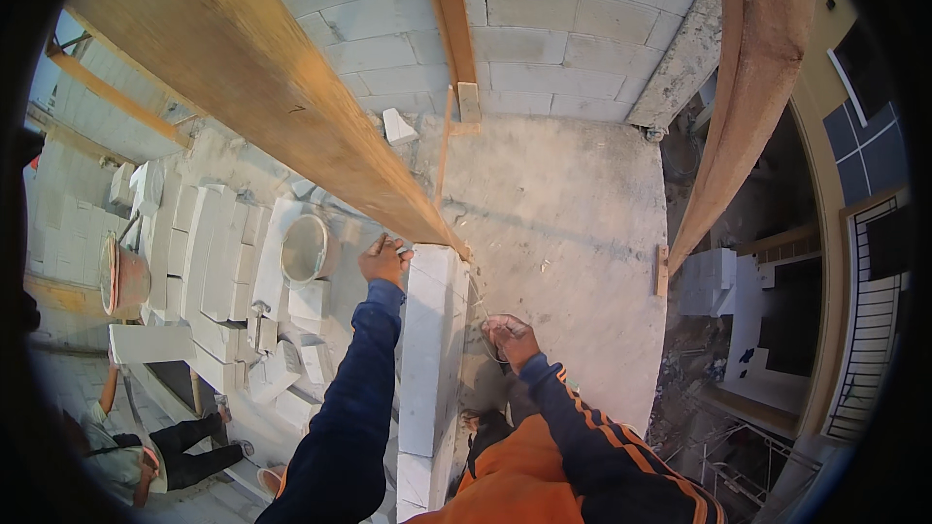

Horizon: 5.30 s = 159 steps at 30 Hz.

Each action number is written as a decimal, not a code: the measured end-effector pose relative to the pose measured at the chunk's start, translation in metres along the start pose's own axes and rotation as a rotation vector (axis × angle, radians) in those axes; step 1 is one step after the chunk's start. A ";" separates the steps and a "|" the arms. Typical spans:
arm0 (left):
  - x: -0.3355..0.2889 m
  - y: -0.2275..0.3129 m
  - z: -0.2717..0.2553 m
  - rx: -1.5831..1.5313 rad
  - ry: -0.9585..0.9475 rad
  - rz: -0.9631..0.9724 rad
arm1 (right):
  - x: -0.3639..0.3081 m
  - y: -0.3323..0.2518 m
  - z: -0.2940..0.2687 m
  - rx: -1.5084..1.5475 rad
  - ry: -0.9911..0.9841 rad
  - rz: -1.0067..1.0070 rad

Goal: The person scoops mortar from a bucket with a trowel and applies it to a vertical wall surface. They smooth the mortar along the wall and repeatedly return to the bucket for more material.

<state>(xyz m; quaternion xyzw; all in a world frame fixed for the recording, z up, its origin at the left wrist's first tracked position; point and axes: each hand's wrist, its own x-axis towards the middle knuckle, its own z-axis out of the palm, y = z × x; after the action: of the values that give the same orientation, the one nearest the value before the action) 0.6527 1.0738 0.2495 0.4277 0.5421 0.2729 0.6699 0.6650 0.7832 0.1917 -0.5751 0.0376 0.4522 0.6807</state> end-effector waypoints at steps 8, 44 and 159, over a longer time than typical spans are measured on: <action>-0.026 -0.021 0.039 -0.022 0.072 0.115 | -0.016 0.018 0.047 0.092 -0.146 0.111; -0.031 -0.059 0.043 -0.067 0.008 0.075 | 0.095 -0.148 0.084 -1.123 0.121 -0.896; -1.231 -0.521 -0.920 0.003 1.129 -0.354 | -0.822 0.458 0.327 -1.331 -1.689 -1.064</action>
<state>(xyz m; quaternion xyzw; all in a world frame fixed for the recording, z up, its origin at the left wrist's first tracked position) -0.6057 0.0555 0.3602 0.1205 0.8781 0.3416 0.3125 -0.2739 0.5472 0.4279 -0.2796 -0.9044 0.2793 0.1611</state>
